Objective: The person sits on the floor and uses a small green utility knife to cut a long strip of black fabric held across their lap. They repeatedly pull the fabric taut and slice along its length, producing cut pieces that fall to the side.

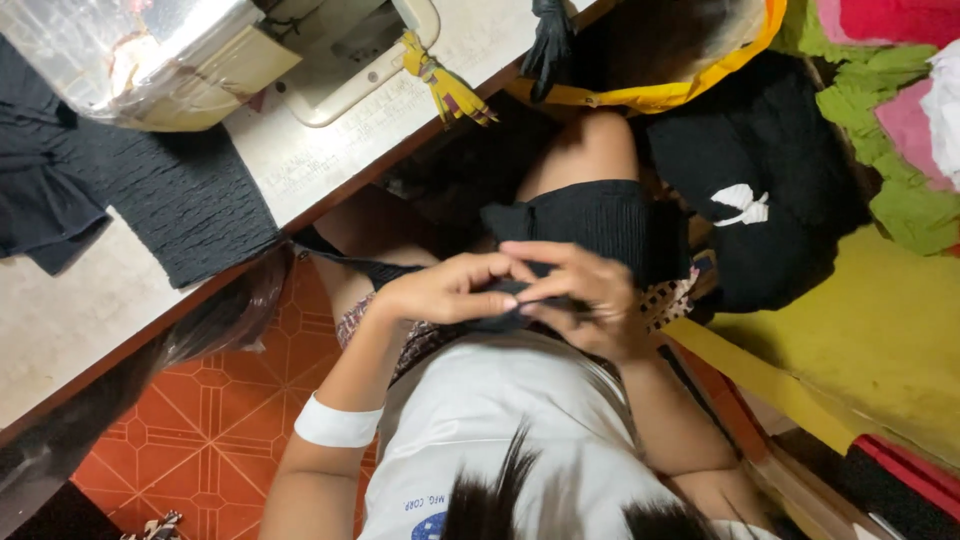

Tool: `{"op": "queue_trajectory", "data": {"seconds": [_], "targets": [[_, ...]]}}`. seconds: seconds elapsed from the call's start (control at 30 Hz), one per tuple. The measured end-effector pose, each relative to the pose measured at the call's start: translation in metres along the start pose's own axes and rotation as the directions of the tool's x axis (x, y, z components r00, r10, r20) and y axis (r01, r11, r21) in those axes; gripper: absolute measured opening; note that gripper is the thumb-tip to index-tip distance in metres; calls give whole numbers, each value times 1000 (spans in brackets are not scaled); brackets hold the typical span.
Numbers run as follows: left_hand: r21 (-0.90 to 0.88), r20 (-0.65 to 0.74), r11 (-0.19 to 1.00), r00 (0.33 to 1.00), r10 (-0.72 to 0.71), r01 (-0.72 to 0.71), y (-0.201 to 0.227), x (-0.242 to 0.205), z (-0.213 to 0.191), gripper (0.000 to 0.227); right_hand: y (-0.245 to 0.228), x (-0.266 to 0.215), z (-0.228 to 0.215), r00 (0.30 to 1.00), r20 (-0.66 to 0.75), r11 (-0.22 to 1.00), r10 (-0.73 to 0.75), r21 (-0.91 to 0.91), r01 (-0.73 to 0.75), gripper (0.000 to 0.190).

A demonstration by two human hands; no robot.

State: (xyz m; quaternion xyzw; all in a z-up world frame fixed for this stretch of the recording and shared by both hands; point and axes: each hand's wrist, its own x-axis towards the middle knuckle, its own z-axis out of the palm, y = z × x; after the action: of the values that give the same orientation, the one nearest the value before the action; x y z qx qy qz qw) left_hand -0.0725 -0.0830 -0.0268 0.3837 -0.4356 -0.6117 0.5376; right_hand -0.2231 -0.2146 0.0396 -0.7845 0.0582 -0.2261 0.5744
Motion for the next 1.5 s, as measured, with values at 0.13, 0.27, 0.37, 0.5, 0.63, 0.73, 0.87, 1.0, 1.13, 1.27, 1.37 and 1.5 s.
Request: {"op": "queue_trajectory", "data": {"seconds": [0.13,0.27,0.37,0.5,0.63,0.73,0.87,1.0,1.13,1.27,1.37,1.5], "targets": [[573,30,811,985,-169,122,36,-3,-4,60,29,-39,-83,964,-260,994,-49,-111,20,6],[727,-252,391,749,-613,565,53,-42,-22,77,64,-107,-191,586,-809,869,42,-260,-421,22],[708,-211,489,814,-541,509,65,-92,-41,43,62,-165,-239,686,-719,794,116,-348,-499,18],[340,-149,910,969,-196,236,61,-137,-68,32,65,-195,-255,770,-625,794,128,-400,-457,56],[489,-475,587,761,-442,646,56,-111,-56,37,58,-162,-227,172,-854,390,491,39,-920,24],[472,-554,464,662,-504,749,52,-102,-52,32,87,-166,-227,270,-781,569,562,129,-812,11],[422,-680,349,546,-489,837,39,-88,-48,26,135,-174,-223,306,-747,605,590,158,-781,9],[320,-742,327,450,-497,889,38,-74,-43,26,152,-173,-217,303,-760,570,575,106,-815,7],[276,-784,320,405,-471,906,25,-73,-47,40,166,-170,-213,365,-788,662,495,70,-747,4],[367,-750,413,528,-399,834,27,-63,-42,20,176,-159,-198,674,-693,382,256,-568,-729,38],[442,-743,480,609,-276,757,12,-68,-39,13,149,-116,-126,800,-579,344,155,-728,-593,46],[447,-746,585,643,-173,677,17,-66,-35,10,89,-43,-10,949,-177,617,261,-725,-305,32]]}}
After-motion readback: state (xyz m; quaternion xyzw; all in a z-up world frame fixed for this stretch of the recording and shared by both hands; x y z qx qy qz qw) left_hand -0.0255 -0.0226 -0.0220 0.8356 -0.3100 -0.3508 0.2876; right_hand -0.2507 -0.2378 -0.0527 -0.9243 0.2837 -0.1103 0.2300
